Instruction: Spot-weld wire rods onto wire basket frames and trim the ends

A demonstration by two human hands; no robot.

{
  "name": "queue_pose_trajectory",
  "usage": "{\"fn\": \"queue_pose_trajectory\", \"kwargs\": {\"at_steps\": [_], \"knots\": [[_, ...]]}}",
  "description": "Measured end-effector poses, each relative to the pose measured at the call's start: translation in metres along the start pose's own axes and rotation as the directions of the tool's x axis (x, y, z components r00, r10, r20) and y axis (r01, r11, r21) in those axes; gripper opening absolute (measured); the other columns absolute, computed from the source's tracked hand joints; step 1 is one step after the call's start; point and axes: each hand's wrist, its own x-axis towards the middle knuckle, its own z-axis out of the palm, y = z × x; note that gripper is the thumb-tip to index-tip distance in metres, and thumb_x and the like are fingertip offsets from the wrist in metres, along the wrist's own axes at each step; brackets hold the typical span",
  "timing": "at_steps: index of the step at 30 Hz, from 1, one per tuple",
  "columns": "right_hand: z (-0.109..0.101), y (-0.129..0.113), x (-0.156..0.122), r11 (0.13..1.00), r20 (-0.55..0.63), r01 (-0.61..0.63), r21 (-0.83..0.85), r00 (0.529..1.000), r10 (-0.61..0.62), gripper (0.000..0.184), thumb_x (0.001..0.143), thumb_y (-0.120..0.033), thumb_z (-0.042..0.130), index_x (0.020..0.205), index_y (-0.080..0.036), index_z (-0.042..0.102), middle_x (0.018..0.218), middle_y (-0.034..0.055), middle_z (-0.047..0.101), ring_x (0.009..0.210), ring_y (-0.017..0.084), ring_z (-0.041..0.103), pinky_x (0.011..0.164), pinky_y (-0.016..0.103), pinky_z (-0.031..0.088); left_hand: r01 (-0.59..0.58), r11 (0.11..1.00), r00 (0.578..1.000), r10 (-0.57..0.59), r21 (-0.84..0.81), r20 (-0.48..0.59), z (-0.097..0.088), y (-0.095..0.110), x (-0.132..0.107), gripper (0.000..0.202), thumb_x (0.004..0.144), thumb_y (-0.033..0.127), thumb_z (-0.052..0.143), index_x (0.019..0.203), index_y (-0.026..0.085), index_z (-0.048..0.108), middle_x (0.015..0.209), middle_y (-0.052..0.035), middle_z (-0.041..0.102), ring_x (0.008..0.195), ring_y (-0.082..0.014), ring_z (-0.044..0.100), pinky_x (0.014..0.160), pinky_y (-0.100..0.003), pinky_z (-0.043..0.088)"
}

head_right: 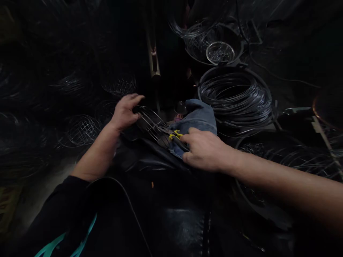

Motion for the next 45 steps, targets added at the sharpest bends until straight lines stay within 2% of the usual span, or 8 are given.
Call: {"fn": "queue_pose_trajectory", "kwargs": {"at_steps": [5, 10, 14, 20, 24, 30, 35, 45], "knots": [[0.004, 0.005, 0.009, 0.89, 0.092, -0.071, 0.451, 0.995, 0.032, 0.014, 0.058, -0.025, 0.054, 0.071, -0.021, 0.058, 0.076, 0.0007, 0.055, 0.069, 0.016, 0.051, 0.059, 0.027, 0.036, 0.221, 0.94, 0.875, -0.309, -0.26, -0.373, 0.026, -0.019, -0.022, 0.073, 0.065, 0.018, 0.07, 0.135, 0.018, 0.051, 0.143, -0.0093, 0.049, 0.134, -0.0271, 0.042, 0.113, -0.037, 0.033], [0.018, 0.015, 0.004, 0.606, 0.254, -0.222, 0.764, 0.967, 0.033, 0.02, 0.053, -0.027, 0.056, 0.071, -0.02, 0.061, 0.056, -0.0038, 0.046, 0.051, 0.012, 0.041, 0.048, 0.026, 0.031, 0.354, 0.687, 0.834, -0.539, -0.635, -0.118, 0.077, -0.029, -0.05, 0.063, 0.063, 0.023, 0.074, 0.124, 0.016, 0.06, 0.129, -0.0099, 0.061, 0.118, -0.0241, 0.057, 0.103, -0.035, 0.043], [0.022, 0.017, -0.007, 0.501, 0.287, -0.255, 0.827, 0.958, 0.014, 0.02, 0.052, -0.026, 0.058, 0.071, -0.02, 0.062, 0.055, -0.0038, 0.049, 0.051, 0.012, 0.044, 0.047, 0.025, 0.034, 0.41, 0.433, 0.841, -0.519, -0.803, 0.149, 0.093, -0.009, -0.034, 0.049, 0.059, 0.025, 0.077, 0.106, 0.015, 0.065, 0.105, -0.0076, 0.07, 0.098, -0.0212, 0.065, 0.089, -0.032, 0.05], [0.03, 0.01, -0.021, 0.397, 0.33, -0.322, 0.86, 0.943, 0.05, 0.02, 0.051, -0.024, 0.058, 0.071, -0.021, 0.059, 0.05, -0.0063, 0.047, 0.044, 0.009, 0.039, 0.042, 0.022, 0.029, 0.59, 0.168, 0.76, -0.447, -0.79, 0.472, 0.107, 0.019, -0.016, 0.044, 0.059, 0.038, 0.081, 0.095, 0.017, 0.066, 0.092, -0.0062, 0.071, 0.079, -0.0172, 0.065, 0.075, -0.031, 0.049], [0.029, 0.007, -0.025, 0.447, 0.295, -0.286, 0.848, 0.954, 0.052, 0.015, 0.052, -0.024, 0.056, 0.067, -0.021, 0.058, 0.051, -0.0055, 0.047, 0.044, 0.01, 0.04, 0.043, 0.023, 0.03, 0.65, 0.171, 0.734, -0.395, -0.741, 0.553, 0.112, 0.018, -0.014, 0.052, 0.056, 0.039, 0.083, 0.102, 0.024, 0.066, 0.096, -0.0021, 0.071, 0.08, -0.0165, 0.064, 0.074, -0.033, 0.047], [0.015, 0.008, -0.024, 0.832, 0.107, -0.155, 0.533, 0.988, 0.115, 0.015, 0.058, -0.023, 0.056, 0.071, -0.021, 0.063, 0.073, 0.0009, 0.059, 0.063, 0.016, 0.055, 0.05, 0.025, 0.036, 0.653, 0.124, 0.719, -0.41, -0.747, 0.561, 0.119, 0.017, -0.006, 0.046, 0.05, 0.032, 0.087, 0.088, 0.018, 0.067, 0.081, -0.0023, 0.069, 0.066, -0.0131, 0.061, 0.066, -0.028, 0.046], [0.003, -0.003, -0.024, 0.962, 0.097, -0.155, 0.224, 0.986, 0.136, 0.022, 0.065, -0.022, 0.054, 0.084, -0.02, 0.066, 0.085, 0.0047, 0.061, 0.069, 0.017, 0.058, 0.054, 0.026, 0.038, 0.63, 0.069, 0.736, -0.368, -0.773, 0.568, 0.119, 0.017, -0.002, 0.046, 0.047, 0.024, 0.086, 0.088, 0.017, 0.068, 0.08, -0.0024, 0.07, 0.066, -0.0129, 0.062, 0.067, -0.028, 0.048], [0.012, -0.021, -0.031, 0.916, -0.1, 0.009, -0.402, 0.994, -0.053, 0.022, 0.075, -0.015, 0.049, 0.086, -0.017, 0.068, 0.086, 0.0127, 0.055, 0.072, 0.023, 0.055, 0.055, 0.03, 0.029, 0.637, 0.083, 0.733, -0.373, -0.766, 0.569, 0.116, 0.011, 0.0, 0.036, 0.048, 0.019, 0.08, 0.081, 0.017, 0.067, 0.073, -0.0006, 0.068, 0.063, -0.0136, 0.062, 0.066, -0.029, 0.048]]}}
